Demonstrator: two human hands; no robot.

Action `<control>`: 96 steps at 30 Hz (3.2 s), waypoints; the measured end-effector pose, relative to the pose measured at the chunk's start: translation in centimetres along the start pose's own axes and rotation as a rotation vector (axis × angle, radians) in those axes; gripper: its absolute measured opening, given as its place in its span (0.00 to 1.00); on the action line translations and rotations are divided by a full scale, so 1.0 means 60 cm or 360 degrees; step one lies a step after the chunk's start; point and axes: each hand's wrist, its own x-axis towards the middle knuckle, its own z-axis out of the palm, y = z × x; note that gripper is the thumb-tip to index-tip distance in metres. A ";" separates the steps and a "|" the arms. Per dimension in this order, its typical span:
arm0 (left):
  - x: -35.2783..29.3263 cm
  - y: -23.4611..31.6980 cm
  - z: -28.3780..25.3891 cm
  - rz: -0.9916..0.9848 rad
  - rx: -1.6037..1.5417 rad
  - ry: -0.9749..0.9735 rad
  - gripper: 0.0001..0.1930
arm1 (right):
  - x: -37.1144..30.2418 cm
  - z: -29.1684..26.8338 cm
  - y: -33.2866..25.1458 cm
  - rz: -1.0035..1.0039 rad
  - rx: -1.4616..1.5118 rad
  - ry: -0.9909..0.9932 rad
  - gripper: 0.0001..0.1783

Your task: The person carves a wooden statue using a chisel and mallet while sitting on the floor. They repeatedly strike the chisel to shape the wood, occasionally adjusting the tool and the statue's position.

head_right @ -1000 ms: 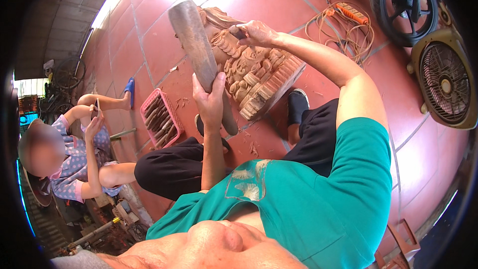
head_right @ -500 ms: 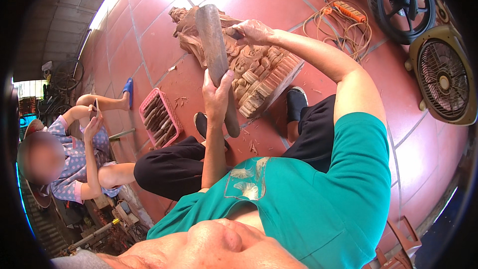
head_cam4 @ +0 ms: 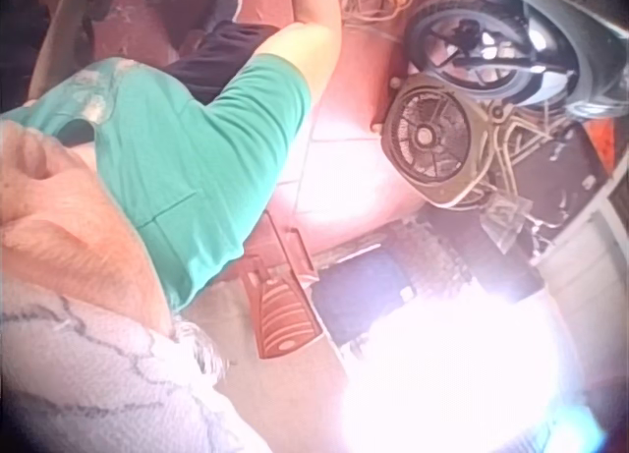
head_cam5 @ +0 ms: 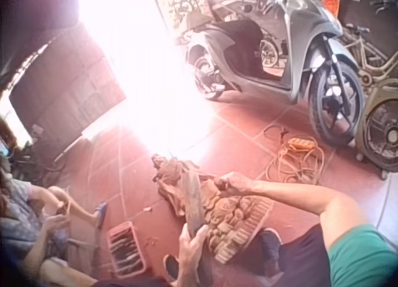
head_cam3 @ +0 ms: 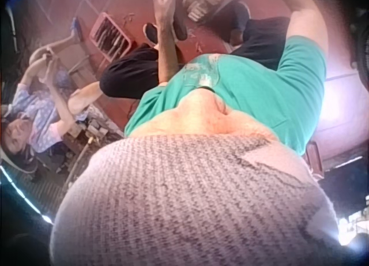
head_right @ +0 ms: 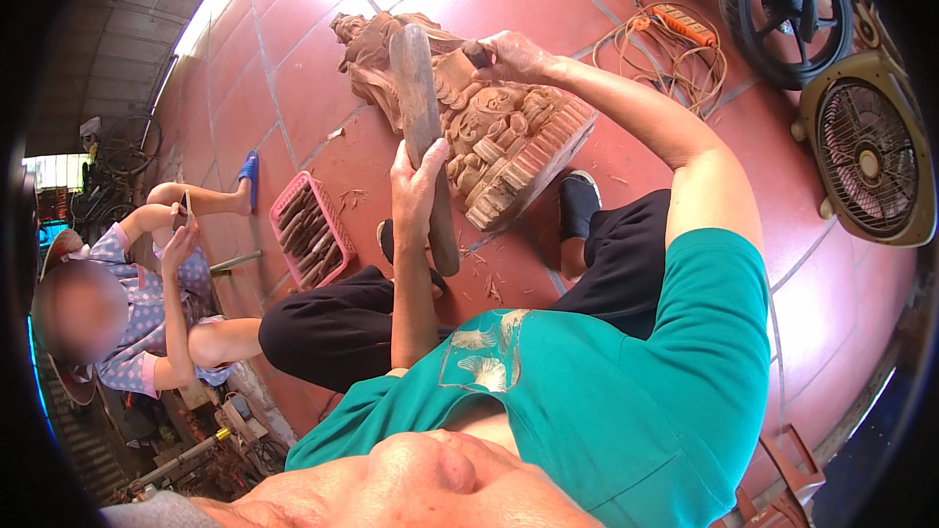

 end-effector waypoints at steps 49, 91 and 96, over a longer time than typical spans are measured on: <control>-0.024 0.042 0.042 0.0381 0.0213 0.0075 0.22 | -0.053 -0.021 -0.001 0.0182 0.0142 0.0008 0.14; -0.021 0.035 0.054 0.0359 0.0109 -0.0044 0.22 | -0.111 -0.038 0.043 0.0566 0.0688 0.0074 0.14; -0.014 0.004 0.087 0.0429 0.0310 -0.0024 0.25 | -0.114 -0.026 0.043 0.0466 0.0449 0.0068 0.14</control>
